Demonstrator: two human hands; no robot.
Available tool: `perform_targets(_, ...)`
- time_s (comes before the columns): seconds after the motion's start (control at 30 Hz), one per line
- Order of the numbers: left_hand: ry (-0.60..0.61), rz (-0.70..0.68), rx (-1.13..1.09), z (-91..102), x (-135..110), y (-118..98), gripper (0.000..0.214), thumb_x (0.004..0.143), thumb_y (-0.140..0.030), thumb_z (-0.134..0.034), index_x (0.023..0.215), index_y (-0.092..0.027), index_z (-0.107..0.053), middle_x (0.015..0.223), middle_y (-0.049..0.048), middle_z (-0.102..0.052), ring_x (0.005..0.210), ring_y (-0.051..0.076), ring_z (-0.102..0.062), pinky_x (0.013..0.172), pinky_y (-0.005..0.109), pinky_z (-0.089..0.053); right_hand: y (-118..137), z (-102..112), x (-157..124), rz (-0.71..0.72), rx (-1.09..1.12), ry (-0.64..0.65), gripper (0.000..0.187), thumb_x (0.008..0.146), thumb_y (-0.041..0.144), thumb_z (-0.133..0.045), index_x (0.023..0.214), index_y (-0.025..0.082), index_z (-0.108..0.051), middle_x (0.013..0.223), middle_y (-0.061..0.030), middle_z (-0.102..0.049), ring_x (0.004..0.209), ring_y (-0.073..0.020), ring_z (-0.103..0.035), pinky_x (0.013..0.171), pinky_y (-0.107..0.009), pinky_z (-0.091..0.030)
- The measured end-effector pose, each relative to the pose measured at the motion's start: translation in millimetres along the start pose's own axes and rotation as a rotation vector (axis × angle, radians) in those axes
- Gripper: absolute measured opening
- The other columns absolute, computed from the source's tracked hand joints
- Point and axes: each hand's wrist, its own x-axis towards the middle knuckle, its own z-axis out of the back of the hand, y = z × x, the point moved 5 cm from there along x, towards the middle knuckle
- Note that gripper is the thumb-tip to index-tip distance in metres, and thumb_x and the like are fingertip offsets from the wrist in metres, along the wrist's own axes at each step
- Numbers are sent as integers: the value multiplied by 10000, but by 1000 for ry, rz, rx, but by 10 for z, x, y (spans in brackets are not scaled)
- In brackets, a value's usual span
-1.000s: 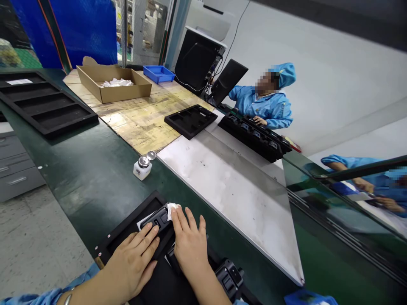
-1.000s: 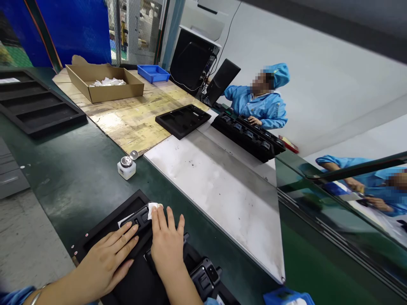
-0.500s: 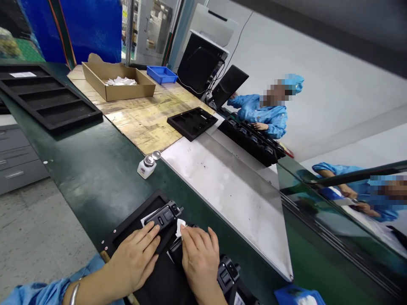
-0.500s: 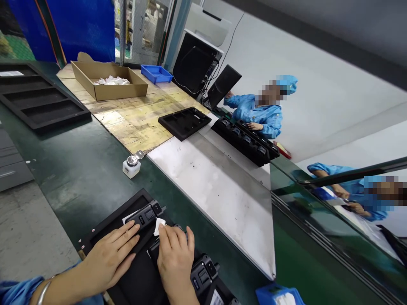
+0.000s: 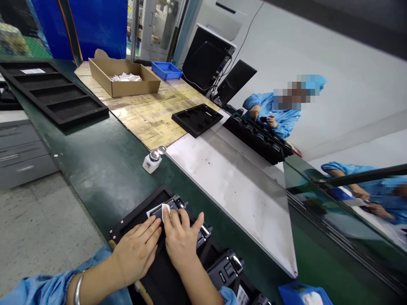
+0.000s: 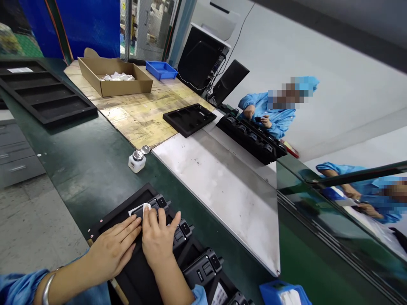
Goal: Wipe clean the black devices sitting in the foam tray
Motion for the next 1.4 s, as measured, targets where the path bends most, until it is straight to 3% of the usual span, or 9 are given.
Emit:
perform_targets(0.5, 29, -20, -88, 40, 17, 14, 397, 855, -76, -449, 1218, -62, -608, 1373, 178, -594, 1347, 278, -506, 1062, 391, -525, 135, -22, -72, -105, -17, 0, 367, 999, 229, -403, 1264, 157, -646, 1008, -99, -681, 1087, -258, -499, 1144, -648, 61)
perform_targets(0.77, 0, -10, -88, 56, 35, 32, 399, 839, -64, -449, 1216, -60, -579, 1324, 192, -617, 1319, 268, -535, 1055, 373, -529, 164, -93, 98, -67, -50, -22, 374, 1009, 256, -418, 1303, 134, -614, 1011, -100, -677, 1107, -260, -475, 1133, -660, 82)
perform_targets(0.93, 36, 0, -59, 34, 19, 37, 378, 825, -63, -446, 1176, -82, -587, 1372, 178, -593, 1343, 266, -512, 1058, 373, -523, 131, -40, -56, -119, -71, -44, 385, 1005, 225, -391, 1302, 136, -620, 993, -109, -676, 1102, -267, -477, 1132, -674, 37)
perform_targets(1.23, 39, -30, -60, -11, -5, 60, 359, 847, -73, -451, 1179, -80, -587, 1385, 181, -581, 1367, 273, -484, 1076, 392, -508, 193, 31, -212, -161, -134, 32, 381, 996, 165, -371, 1265, 109, -634, 1006, -102, -678, 1104, -266, -478, 1137, -661, 63)
perform_targets(1.4, 21, -34, -67, 17, -16, 94, 301, 893, -100, -467, 1151, -81, -621, 1383, 184, -578, 1365, 288, -481, 1085, 405, -488, -56, 315, -477, -270, -112, -85, 369, 960, 120, -399, 1195, 191, -675, 975, -53, -694, 1034, -238, -512, 1140, -656, 24)
